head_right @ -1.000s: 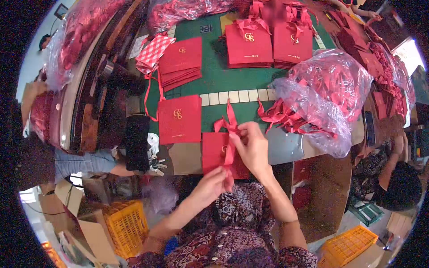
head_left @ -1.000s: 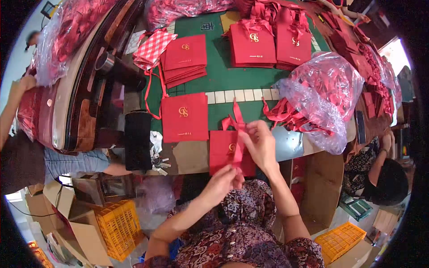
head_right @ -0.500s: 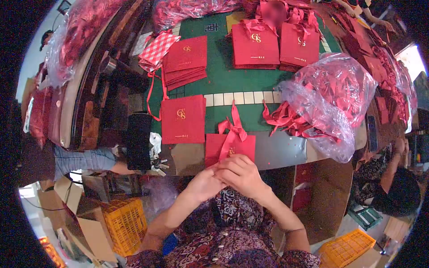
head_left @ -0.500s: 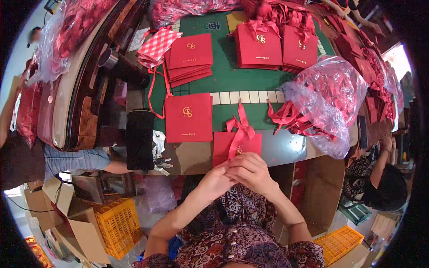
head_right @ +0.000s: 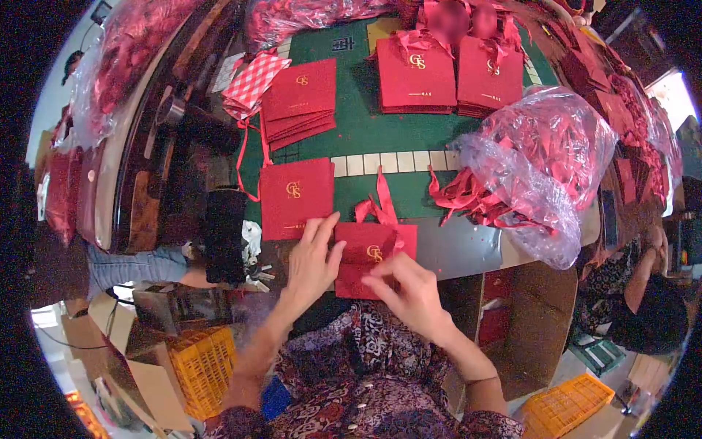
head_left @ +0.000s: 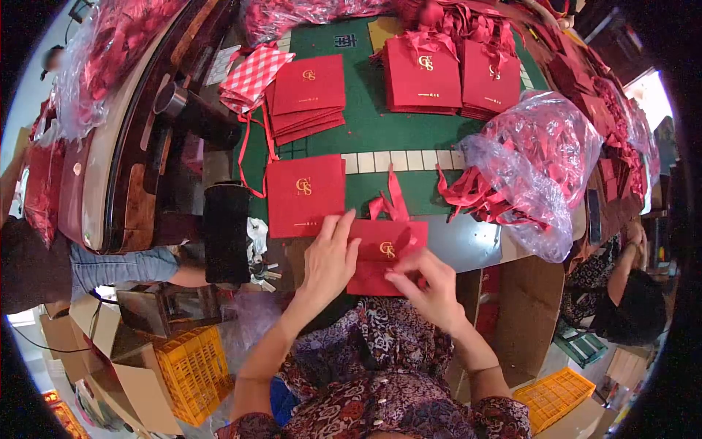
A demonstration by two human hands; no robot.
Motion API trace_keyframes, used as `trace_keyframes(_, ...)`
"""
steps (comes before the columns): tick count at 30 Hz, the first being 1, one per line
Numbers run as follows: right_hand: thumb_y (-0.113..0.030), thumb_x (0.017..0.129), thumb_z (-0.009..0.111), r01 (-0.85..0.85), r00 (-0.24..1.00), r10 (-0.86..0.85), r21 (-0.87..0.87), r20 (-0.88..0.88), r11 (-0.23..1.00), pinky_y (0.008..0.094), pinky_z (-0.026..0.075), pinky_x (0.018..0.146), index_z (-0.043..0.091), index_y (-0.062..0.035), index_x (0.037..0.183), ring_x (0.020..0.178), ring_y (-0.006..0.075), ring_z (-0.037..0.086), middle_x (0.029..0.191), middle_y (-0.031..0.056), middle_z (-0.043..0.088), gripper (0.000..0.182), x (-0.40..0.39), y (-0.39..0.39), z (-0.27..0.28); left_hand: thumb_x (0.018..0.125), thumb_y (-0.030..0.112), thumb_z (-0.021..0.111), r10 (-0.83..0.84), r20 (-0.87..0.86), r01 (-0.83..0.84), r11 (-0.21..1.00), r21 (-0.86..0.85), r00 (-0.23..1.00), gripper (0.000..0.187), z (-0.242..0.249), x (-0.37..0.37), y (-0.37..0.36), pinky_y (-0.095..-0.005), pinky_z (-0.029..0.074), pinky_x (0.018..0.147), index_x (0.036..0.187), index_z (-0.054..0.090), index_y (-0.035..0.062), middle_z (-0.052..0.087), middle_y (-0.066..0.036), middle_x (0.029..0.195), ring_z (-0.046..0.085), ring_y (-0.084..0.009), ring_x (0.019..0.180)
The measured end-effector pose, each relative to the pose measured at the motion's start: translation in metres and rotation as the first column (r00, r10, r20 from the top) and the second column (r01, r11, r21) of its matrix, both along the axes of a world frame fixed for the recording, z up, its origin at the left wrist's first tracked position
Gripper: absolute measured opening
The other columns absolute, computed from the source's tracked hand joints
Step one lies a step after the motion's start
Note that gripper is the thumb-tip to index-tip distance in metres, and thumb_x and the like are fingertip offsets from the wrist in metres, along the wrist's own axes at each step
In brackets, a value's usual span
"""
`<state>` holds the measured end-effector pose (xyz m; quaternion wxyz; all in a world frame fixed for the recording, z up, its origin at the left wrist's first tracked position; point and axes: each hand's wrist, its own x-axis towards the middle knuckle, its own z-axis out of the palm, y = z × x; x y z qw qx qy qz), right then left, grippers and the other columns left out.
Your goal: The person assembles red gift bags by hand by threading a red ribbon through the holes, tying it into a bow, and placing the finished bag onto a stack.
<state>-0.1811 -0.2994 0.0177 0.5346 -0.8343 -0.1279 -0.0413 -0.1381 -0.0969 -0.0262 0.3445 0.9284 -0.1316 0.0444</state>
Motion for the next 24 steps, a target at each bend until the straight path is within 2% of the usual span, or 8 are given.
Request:
trace_keyframes(2,-0.008,0.082,0.079,0.095,0.993,-0.097,-0.021,-0.073,0.995,0.0325,0.052,0.061,0.065,-0.0016,0.091,0.071,0.0225,0.066,0.086,0.0110,0.067,0.018,0.008,0.011,-0.019,0.091,0.015,0.065,-0.030,-0.054,0.032,0.998,0.052,0.998,0.040,-0.001,0.006,-0.002,-0.0465,0.055,0.071,0.129,0.056,0.0057,0.053,-0.017,0.116,0.065,-0.0386,0.084)
trace_keyframes(3,-0.008,0.084,0.077,0.127,0.987,-0.125,0.015,-0.096,0.992,0.0352,0.052,0.062,0.064,-0.0017,0.093,0.073,0.0270,0.067,0.087,0.0127,0.066,0.016,0.013,0.015,-0.032,0.091,0.015,0.065,-0.055,-0.106,0.066,0.993,0.103,0.993,0.040,-0.001,0.009,-0.003,-0.0470,0.056,0.071,0.128,0.057,0.0053,0.052,-0.017,0.115,0.065,-0.0395,0.085)
trace_keyframes(7,-0.008,0.085,0.072,0.188,0.980,-0.193,-0.104,-0.037,0.977,0.0413,0.053,0.067,0.063,-0.0026,0.093,0.077,0.0351,0.066,0.088,0.0151,0.065,0.012,0.026,0.023,-0.058,0.090,0.011,0.067,-0.077,-0.140,0.095,0.988,0.125,0.987,0.032,-0.001,0.013,-0.008,-0.0468,0.056,0.070,0.119,0.059,0.0024,0.051,-0.018,0.111,0.065,-0.0392,0.087)
trace_keyframes(12,-0.011,0.085,0.073,0.221,0.974,-0.227,-0.141,-0.026,0.965,0.0417,0.053,0.067,0.064,-0.0038,0.092,0.077,0.0345,0.066,0.085,0.0140,0.065,0.013,0.029,0.031,-0.064,0.091,0.009,0.064,-0.095,-0.051,0.099,0.992,0.077,0.994,0.023,0.000,0.010,-0.010,-0.0477,0.056,0.070,0.112,0.057,0.0043,0.051,-0.016,0.110,0.065,-0.0383,0.087)
trace_keyframes(17,-0.010,0.084,0.074,0.257,0.965,-0.262,-0.125,-0.026,0.958,0.0414,0.053,0.066,0.063,-0.0039,0.089,0.074,0.0332,0.066,0.082,0.0130,0.065,0.014,0.026,0.036,-0.068,0.090,0.010,0.064,-0.120,-0.121,0.126,0.991,0.043,0.985,0.016,0.000,0.011,-0.011,-0.0467,0.055,0.070,0.105,0.059,0.0058,0.055,-0.014,0.106,0.064,-0.0369,0.086)
trace_keyframes(20,-0.004,0.080,0.076,0.279,0.954,-0.256,-0.145,0.159,0.949,0.0387,0.052,0.062,0.061,-0.0042,0.087,0.069,0.0304,0.065,0.080,0.0124,0.063,0.017,0.022,0.040,-0.076,0.090,0.008,0.061,-0.148,-0.096,0.149,0.989,0.005,0.984,0.011,0.000,0.013,-0.011,-0.0465,0.053,0.073,0.101,0.058,0.0048,0.058,-0.015,0.098,0.062,-0.0367,0.087)
trace_keyframes(23,-0.003,0.080,0.076,0.293,0.942,-0.265,-0.120,0.209,0.948,0.0382,0.052,0.061,0.061,-0.0039,0.087,0.069,0.0299,0.064,0.079,0.0118,0.063,0.017,0.021,0.043,-0.080,0.090,0.006,0.060,-0.169,-0.078,0.168,0.986,-0.017,0.982,0.009,-0.001,0.014,-0.011,-0.0458,0.050,0.075,0.098,0.056,0.0038,0.060,-0.016,0.092,0.060,-0.0373,0.087)
trace_keyframes(24,0.001,0.078,0.076,0.311,0.932,-0.286,-0.084,0.222,0.947,0.0349,0.052,0.060,0.064,-0.0019,0.086,0.067,0.0253,0.064,0.079,0.0116,0.064,0.015,0.021,0.044,-0.081,0.089,0.005,0.059,-0.177,-0.092,0.175,0.984,-0.025,0.980,0.009,-0.001,0.014,-0.011,-0.0454,0.049,0.075,0.097,0.056,0.0035,0.060,-0.016,0.089,0.060,-0.0377,0.086)
